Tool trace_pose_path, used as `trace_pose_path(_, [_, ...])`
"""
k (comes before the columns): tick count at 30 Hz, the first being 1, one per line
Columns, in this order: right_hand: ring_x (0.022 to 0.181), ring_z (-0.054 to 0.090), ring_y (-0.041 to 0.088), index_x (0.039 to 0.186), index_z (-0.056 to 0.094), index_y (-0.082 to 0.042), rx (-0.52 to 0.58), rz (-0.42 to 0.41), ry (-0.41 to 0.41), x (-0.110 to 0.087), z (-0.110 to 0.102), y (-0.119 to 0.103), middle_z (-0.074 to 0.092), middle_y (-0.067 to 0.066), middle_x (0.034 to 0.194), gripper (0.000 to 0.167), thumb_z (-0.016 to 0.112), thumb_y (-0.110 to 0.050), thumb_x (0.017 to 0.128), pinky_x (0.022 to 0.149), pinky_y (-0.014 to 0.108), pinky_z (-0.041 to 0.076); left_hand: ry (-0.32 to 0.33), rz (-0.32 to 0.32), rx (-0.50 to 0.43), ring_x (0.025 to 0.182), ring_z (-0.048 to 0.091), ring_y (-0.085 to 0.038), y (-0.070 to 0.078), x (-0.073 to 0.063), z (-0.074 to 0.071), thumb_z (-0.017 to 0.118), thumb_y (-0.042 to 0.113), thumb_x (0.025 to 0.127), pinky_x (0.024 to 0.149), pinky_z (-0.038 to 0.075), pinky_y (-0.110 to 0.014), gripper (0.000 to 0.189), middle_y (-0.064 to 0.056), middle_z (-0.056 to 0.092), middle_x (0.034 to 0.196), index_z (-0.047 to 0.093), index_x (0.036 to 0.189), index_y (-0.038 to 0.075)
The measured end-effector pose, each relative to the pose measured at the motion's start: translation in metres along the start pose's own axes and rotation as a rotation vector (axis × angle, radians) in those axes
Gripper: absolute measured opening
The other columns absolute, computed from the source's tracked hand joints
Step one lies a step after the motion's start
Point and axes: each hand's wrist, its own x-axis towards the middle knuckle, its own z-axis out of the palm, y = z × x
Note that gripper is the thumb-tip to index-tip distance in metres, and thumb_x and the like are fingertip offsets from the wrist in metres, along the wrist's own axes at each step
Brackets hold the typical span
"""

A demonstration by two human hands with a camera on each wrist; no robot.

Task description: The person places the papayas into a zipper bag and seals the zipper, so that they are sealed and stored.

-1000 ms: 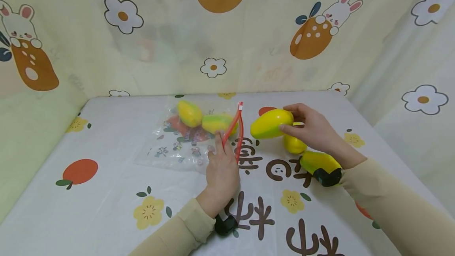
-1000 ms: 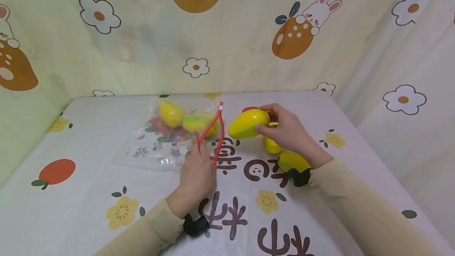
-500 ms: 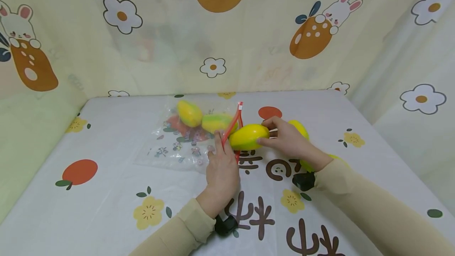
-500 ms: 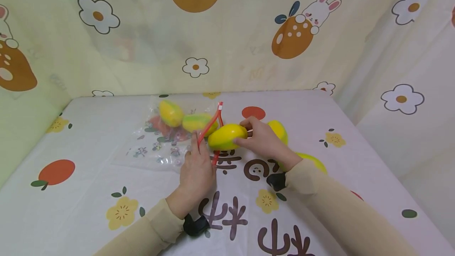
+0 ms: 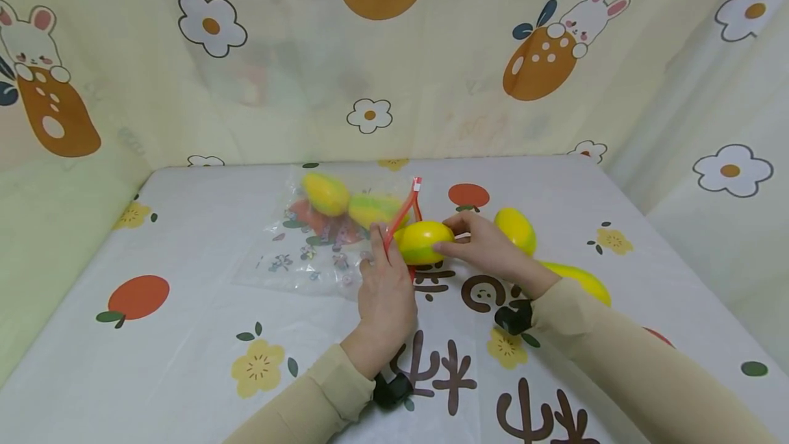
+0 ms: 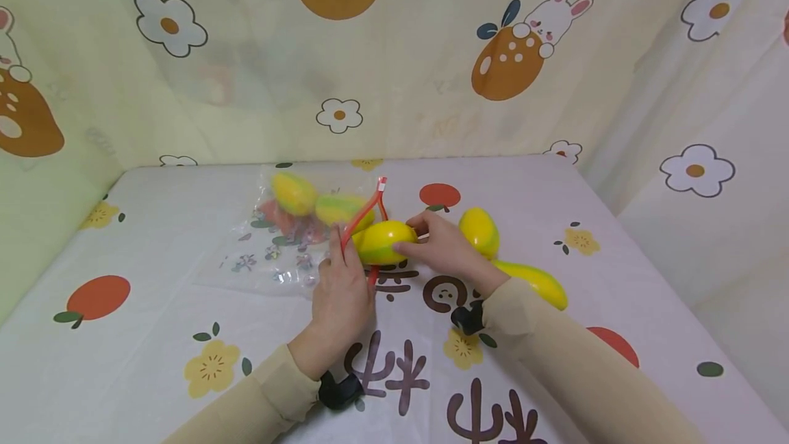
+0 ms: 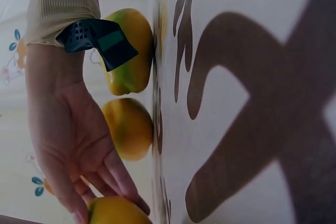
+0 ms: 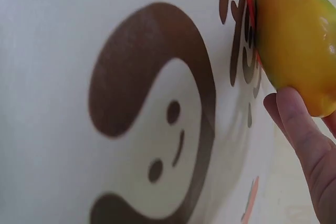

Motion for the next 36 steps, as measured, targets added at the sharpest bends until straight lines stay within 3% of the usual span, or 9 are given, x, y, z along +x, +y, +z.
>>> trace_pose_path(11, [0.126, 0.056, 0.033, 0.142, 0.050, -0.003, 0.051, 0.023, -0.050, 0.006, 0.006, 0.002, 0.057, 0.019, 0.141, 0.061, 0.068, -0.039, 0.096, 0.108, 0.049, 0.049, 0.013, 0.006, -0.011, 0.102, 0.059, -0.038, 0.002, -0.001, -0.001, 0.079, 0.009, 0.086, 0.069, 0.063, -0.037, 0.093, -0.022, 0.021, 0.167, 0.022, 0.158, -0.006])
trace_pose_path(20, [0.128, 0.056, 0.037, 0.146, 0.048, 0.000, 0.103, -0.042, -0.119, 0.006, 0.004, 0.006, 0.054, 0.022, 0.144, 0.055, 0.064, -0.021, 0.098, 0.111, 0.051, 0.047, 0.037, 0.010, -0.015, 0.101, 0.058, -0.037, 0.004, -0.001, -0.002, 0.081, 0.008, 0.085, 0.067, 0.063, -0.036, 0.097, -0.022, 0.021, 0.167, 0.019, 0.159, -0.006])
trace_pose_path(28, [0.112, 0.065, 0.029, 0.142, 0.053, -0.002, 0.093, -0.028, -0.135, 0.008, 0.004, -0.001, 0.058, 0.019, 0.139, 0.052, 0.068, -0.026, 0.098, 0.092, 0.036, 0.059, 0.073, 0.006, -0.030, 0.107, 0.055, -0.039, 0.003, 0.002, -0.013, 0.082, 0.013, 0.085, 0.068, 0.063, -0.035, 0.094, -0.024, 0.023, 0.166, 0.025, 0.157, -0.008])
trace_pose_path(36, [0.098, 0.069, 0.025, 0.138, 0.057, -0.002, 0.067, -0.051, -0.132, 0.013, 0.010, -0.007, 0.064, 0.017, 0.129, 0.049, 0.068, -0.028, 0.098, 0.090, 0.035, 0.059, 0.073, 0.010, -0.067, 0.118, 0.051, -0.045, 0.001, 0.003, -0.019, 0.084, 0.014, 0.083, 0.073, 0.064, -0.039, 0.102, -0.025, 0.020, 0.166, 0.019, 0.159, -0.007])
